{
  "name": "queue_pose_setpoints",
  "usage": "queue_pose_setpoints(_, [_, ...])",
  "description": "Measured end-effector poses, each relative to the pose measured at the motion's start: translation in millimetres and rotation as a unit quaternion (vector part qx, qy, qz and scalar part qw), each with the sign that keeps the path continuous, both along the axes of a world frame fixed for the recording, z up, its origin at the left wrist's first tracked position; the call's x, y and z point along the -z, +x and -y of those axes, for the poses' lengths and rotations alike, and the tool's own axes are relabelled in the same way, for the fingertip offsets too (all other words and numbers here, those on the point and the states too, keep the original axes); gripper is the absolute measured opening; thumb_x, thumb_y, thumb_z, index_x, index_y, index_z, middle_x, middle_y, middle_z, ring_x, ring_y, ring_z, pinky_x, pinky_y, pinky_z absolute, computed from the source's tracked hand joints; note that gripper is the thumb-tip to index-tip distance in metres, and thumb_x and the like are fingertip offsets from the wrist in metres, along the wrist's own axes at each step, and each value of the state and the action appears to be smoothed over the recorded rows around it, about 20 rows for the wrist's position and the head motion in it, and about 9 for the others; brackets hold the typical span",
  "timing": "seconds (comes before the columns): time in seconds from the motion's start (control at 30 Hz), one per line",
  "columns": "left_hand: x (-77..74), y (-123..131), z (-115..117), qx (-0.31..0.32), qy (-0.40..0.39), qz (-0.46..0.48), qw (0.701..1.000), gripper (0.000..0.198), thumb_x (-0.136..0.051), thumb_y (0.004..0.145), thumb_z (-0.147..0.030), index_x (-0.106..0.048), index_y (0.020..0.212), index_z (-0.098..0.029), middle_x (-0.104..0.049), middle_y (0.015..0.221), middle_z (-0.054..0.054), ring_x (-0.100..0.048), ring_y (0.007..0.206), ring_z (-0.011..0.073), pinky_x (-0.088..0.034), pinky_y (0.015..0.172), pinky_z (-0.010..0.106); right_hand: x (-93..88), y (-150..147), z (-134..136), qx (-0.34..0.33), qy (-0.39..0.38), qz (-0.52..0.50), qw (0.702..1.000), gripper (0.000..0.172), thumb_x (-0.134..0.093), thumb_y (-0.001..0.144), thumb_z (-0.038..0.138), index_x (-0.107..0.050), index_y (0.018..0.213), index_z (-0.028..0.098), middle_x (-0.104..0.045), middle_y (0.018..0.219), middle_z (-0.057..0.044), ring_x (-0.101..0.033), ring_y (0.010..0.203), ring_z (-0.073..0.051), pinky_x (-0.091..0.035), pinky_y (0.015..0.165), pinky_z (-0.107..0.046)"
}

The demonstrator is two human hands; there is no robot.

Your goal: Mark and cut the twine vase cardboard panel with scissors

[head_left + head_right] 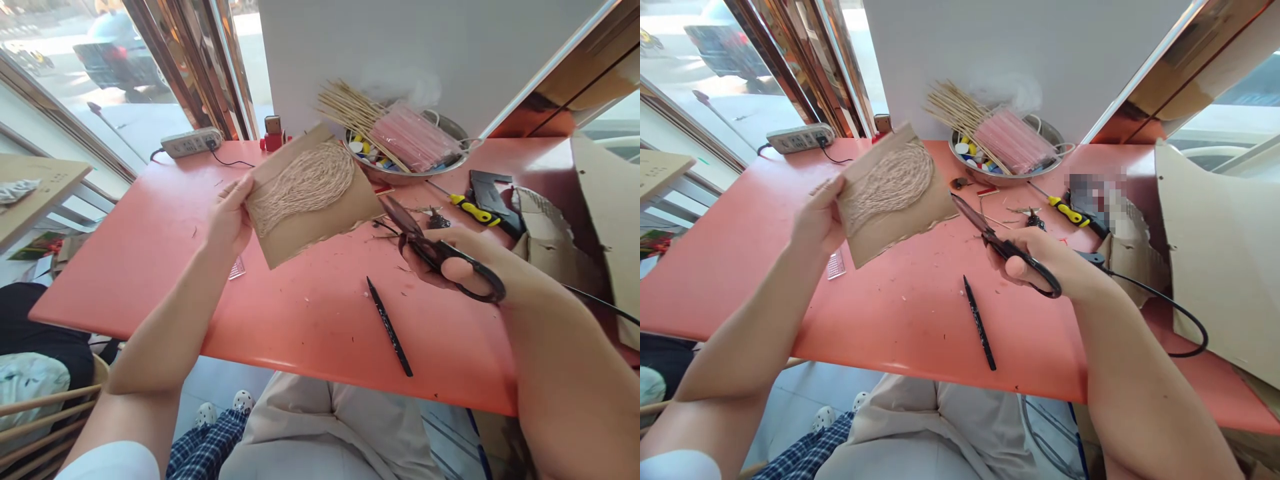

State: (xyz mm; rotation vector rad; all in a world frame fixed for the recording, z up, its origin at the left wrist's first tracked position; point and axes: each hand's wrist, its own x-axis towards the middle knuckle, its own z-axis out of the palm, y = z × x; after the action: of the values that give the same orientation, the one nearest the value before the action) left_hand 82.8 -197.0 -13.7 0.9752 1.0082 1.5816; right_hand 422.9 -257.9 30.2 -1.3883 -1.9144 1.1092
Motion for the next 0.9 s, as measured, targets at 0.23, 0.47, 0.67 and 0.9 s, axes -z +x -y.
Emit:
queue_pose_setpoints(0.23, [-9.4,43,19,-0.044,-0.149,0.161,0.975,0.026,-0.075,0.084,-0.005,-0.061,0.068,-0.019,-0.069,0.064,-0.004,-0.068,0.054,0.0070,-0.058,0.054,0.012,9.1,-20,-11,-0.045,0.054,-0.150,0.986,0.085,-0.051,0.071,0.110,-0.050,0.066,0.025,-0.047,0.048,0.002,-0.037,0.038,-0.011,-0.024,0.040,-0.030])
queue_pose_setpoints(0.47, [-9.5,69,51,0.114,-0.163,0.134,0.971,0.023,-0.082,0.075,-0.002,-0.066,0.080,-0.018,-0.081,0.081,-0.004,-0.078,0.071,0.0084,-0.067,0.071,0.015,12.6,-36,1,0.098,0.117,-0.177,0.972,0.064,-0.076,0.080,0.088,-0.057,0.064,0.028,-0.049,0.044,0.004,-0.051,0.043,-0.018,-0.040,0.049,-0.036])
queue_pose_setpoints(0.67, [-5.1,69,58,0.216,-0.105,0.017,0.971,0.049,-0.106,0.057,-0.030,-0.071,0.090,-0.021,-0.081,0.080,-0.002,-0.076,0.071,0.0141,-0.063,0.058,0.020,19.6,-27,-8,0.146,0.089,-0.196,0.966,0.060,-0.080,0.077,0.086,-0.063,0.067,0.029,-0.067,0.064,-0.003,-0.040,0.042,-0.014,-0.031,0.043,-0.036])
queue_pose_setpoints(0.9, [-4.8,65,50,0.161,-0.073,0.038,0.983,0.063,-0.109,0.052,-0.051,-0.072,0.093,-0.022,-0.082,0.085,-0.002,-0.077,0.072,0.0127,-0.064,0.066,0.022,26.2,-25,-4,-0.010,0.068,-0.210,0.975,0.077,-0.062,0.073,0.103,-0.061,0.087,0.027,-0.062,0.073,-0.002,-0.052,0.057,-0.018,-0.040,0.054,-0.036])
